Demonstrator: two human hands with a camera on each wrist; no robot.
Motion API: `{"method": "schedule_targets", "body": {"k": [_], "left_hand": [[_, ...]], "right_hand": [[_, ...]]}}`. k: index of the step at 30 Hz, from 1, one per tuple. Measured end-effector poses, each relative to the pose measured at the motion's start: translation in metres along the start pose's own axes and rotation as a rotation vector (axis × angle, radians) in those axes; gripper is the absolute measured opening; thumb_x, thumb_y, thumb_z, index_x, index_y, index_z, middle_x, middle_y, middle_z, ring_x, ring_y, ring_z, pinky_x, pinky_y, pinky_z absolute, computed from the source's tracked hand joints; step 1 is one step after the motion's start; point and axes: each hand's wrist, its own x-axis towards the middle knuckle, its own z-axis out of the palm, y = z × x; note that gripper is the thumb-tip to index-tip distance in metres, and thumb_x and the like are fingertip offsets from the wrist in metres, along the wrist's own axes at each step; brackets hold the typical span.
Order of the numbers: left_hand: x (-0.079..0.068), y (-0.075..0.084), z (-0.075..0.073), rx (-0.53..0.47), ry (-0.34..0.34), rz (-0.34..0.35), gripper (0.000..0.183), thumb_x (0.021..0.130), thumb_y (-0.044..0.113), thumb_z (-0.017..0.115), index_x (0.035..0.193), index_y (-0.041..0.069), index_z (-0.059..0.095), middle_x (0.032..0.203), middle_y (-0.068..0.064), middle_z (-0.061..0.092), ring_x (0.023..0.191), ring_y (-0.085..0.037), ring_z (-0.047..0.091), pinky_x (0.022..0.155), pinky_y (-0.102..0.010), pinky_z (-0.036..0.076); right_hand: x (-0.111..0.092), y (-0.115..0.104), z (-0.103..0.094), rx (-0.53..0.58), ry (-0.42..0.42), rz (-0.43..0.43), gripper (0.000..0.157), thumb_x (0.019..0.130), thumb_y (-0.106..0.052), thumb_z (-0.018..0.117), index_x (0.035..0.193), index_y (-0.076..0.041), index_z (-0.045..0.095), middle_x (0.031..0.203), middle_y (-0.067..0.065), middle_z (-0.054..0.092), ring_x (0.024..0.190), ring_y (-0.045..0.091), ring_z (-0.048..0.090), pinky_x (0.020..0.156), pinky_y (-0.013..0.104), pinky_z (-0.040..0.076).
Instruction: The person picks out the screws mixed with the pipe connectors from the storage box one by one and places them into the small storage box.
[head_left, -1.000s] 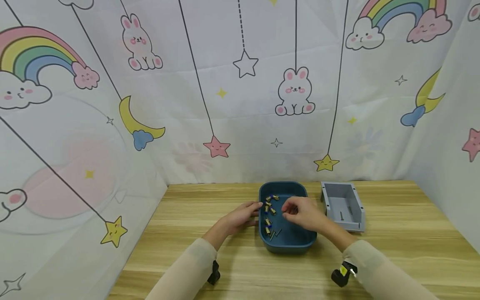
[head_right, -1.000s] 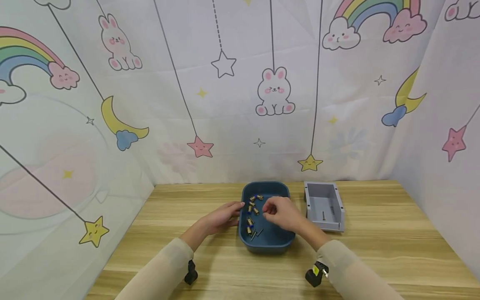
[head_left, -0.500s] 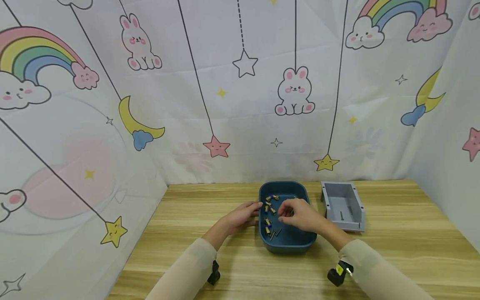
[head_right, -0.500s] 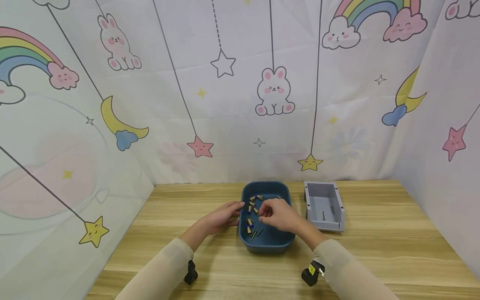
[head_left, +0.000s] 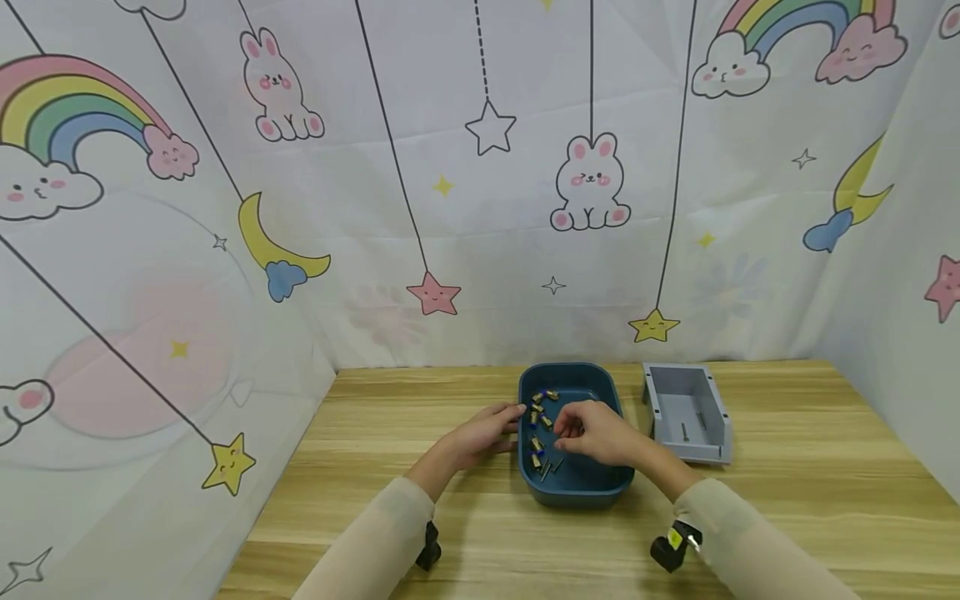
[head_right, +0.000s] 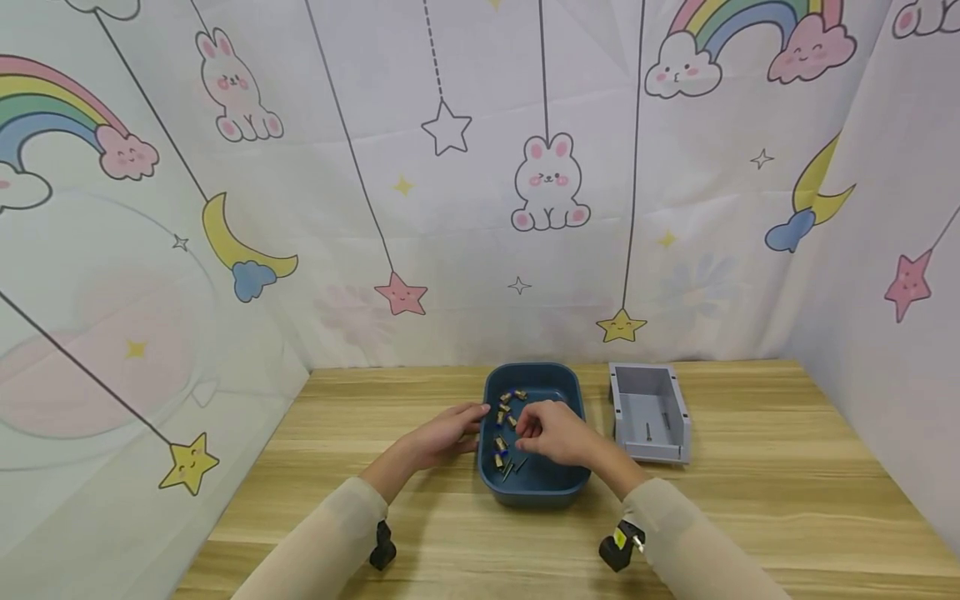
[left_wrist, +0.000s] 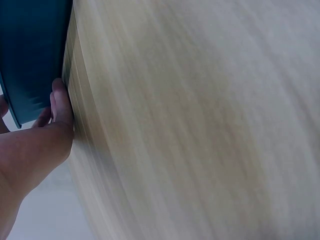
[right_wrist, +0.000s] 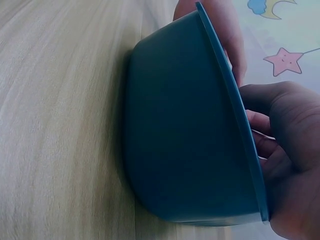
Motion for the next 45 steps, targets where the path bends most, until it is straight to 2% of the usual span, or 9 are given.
{"method": "schedule_targets", "body": {"k": [6,20,45], "left_hand": [[0.0,0.0,0.0,-0.01,-0.004,0.002,0.064,0.113,0.038,0.051,0.157,-0.007,0.038,0.153,-0.024,0.051,0.147,-0.036,0.046,0.114,-0.047,0.05],[-0.002,0.0,0.001,-0.03,-0.007,0.0,0.064,0.113,0.038,0.053,0.156,-0.007,0.038,0.152,-0.024,0.05,0.146,-0.036,0.047,0.114,-0.046,0.05],[-0.003,0.002,0.003,-0.031,-0.003,0.002,0.061,0.114,0.035,0.051,0.156,-0.007,0.038,0.151,-0.024,0.051,0.145,-0.035,0.048,0.113,-0.046,0.051]], "right_hand": [[0.001,0.001,0.0,0.012,-0.023,0.006,0.014,0.094,-0.009,0.081,0.103,-0.002,0.071,0.089,-0.005,0.066,0.08,0.009,0.061,0.073,0.027,0.056],[0.005,0.0,0.004,-0.008,-0.109,0.048,0.016,0.092,-0.007,0.082,0.102,-0.006,0.07,0.091,-0.004,0.066,0.083,0.009,0.061,0.075,0.027,0.056],[0.008,0.007,0.015,-0.067,-0.141,0.055,0.016,0.089,-0.005,0.083,0.092,-0.01,0.069,0.085,-0.007,0.065,0.077,0.007,0.059,0.072,0.026,0.053]]}}
